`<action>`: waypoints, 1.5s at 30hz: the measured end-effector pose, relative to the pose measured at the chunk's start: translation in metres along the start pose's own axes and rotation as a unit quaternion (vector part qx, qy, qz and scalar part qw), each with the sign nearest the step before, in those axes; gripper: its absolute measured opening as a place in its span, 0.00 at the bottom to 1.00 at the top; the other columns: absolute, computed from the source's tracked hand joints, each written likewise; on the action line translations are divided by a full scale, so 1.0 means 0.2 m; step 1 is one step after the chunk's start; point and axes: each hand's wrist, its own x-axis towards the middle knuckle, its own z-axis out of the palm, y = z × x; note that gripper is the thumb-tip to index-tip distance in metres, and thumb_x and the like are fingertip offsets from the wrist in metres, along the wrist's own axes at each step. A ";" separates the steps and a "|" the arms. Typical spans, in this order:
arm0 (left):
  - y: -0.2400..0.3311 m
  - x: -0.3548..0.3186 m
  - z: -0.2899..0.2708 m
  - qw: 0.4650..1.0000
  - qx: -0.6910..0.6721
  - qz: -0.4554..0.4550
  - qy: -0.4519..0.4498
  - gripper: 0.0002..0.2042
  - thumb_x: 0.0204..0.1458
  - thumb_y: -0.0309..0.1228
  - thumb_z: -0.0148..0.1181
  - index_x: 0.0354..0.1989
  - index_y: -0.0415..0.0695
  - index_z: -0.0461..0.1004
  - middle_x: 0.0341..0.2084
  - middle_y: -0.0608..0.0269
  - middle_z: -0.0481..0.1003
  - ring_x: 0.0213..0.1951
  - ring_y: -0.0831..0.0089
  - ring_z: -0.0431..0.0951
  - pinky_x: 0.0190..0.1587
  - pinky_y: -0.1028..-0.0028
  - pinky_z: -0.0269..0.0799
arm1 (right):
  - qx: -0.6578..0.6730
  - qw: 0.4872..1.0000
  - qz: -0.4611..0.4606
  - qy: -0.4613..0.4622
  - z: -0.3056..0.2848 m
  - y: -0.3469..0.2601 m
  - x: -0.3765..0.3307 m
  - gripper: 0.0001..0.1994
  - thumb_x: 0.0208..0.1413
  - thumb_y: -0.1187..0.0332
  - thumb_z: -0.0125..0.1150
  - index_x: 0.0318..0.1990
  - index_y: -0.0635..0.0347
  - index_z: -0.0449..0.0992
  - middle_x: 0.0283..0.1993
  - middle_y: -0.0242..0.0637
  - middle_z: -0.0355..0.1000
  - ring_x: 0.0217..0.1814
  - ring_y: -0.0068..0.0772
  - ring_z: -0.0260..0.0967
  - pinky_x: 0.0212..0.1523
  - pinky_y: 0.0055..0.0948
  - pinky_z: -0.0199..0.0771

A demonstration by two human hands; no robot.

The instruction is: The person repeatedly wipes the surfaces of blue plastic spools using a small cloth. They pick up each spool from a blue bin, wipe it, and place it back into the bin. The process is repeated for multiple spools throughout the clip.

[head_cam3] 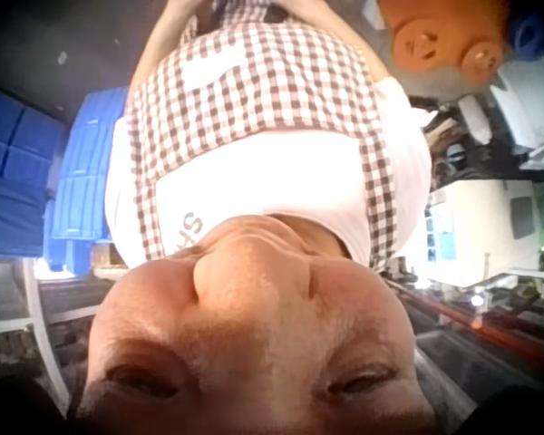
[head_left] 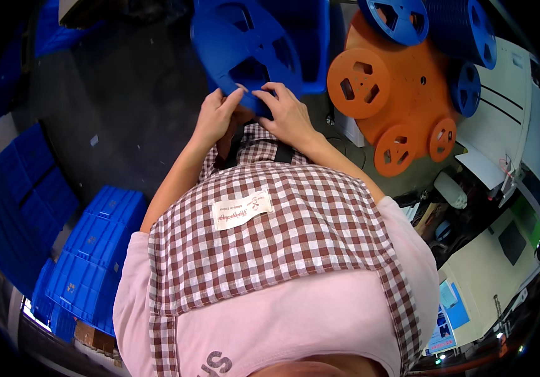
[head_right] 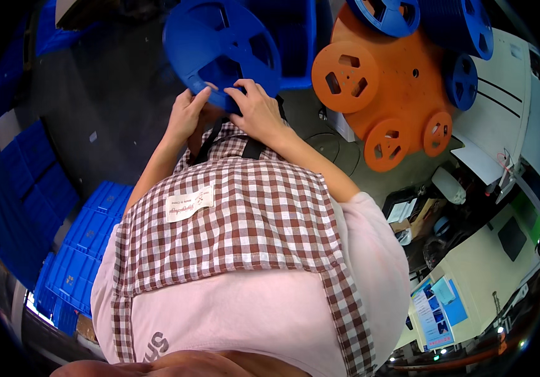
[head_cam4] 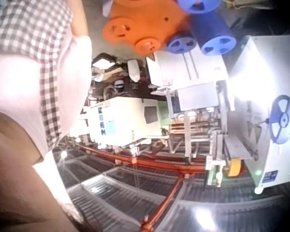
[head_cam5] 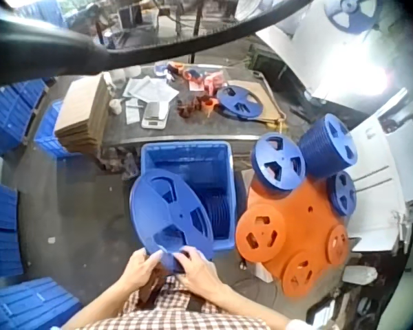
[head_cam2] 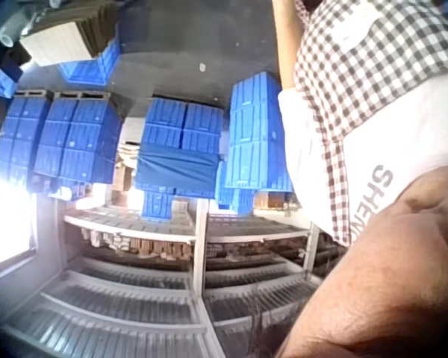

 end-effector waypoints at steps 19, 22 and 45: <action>0.09 -1.00 -0.02 0.955 -0.149 -0.252 0.041 0.09 0.57 0.23 0.58 0.45 0.38 0.70 0.42 0.59 0.75 0.46 0.74 0.75 0.47 0.72 0.75 | 0.148 0.901 0.370 -0.173 0.90 0.52 0.42 0.27 0.55 0.62 0.59 0.61 0.64 0.65 0.54 0.57 0.71 0.56 0.54 0.71 0.56 0.41 0.70; 0.25 -0.91 0.00 0.936 -0.211 -0.277 0.049 0.09 0.60 0.25 0.54 0.47 0.41 0.68 0.45 0.55 0.73 0.47 0.66 0.76 0.42 0.68 0.78 | 0.232 0.907 0.288 -0.204 0.56 0.42 0.43 0.25 0.53 0.65 0.59 0.60 0.60 0.69 0.57 0.54 0.70 0.59 0.53 0.69 0.60 0.40 0.68; 0.29 -0.66 -0.27 0.982 -0.048 -0.184 -0.011 0.11 0.58 0.28 0.57 0.46 0.37 0.74 0.40 0.61 0.78 0.42 0.74 0.76 0.48 0.74 0.72 | 0.075 0.947 0.267 0.164 -0.91 1.15 0.40 0.36 0.47 0.54 0.61 0.67 0.44 0.62 0.52 0.49 0.69 0.51 0.45 0.67 0.57 0.37 0.65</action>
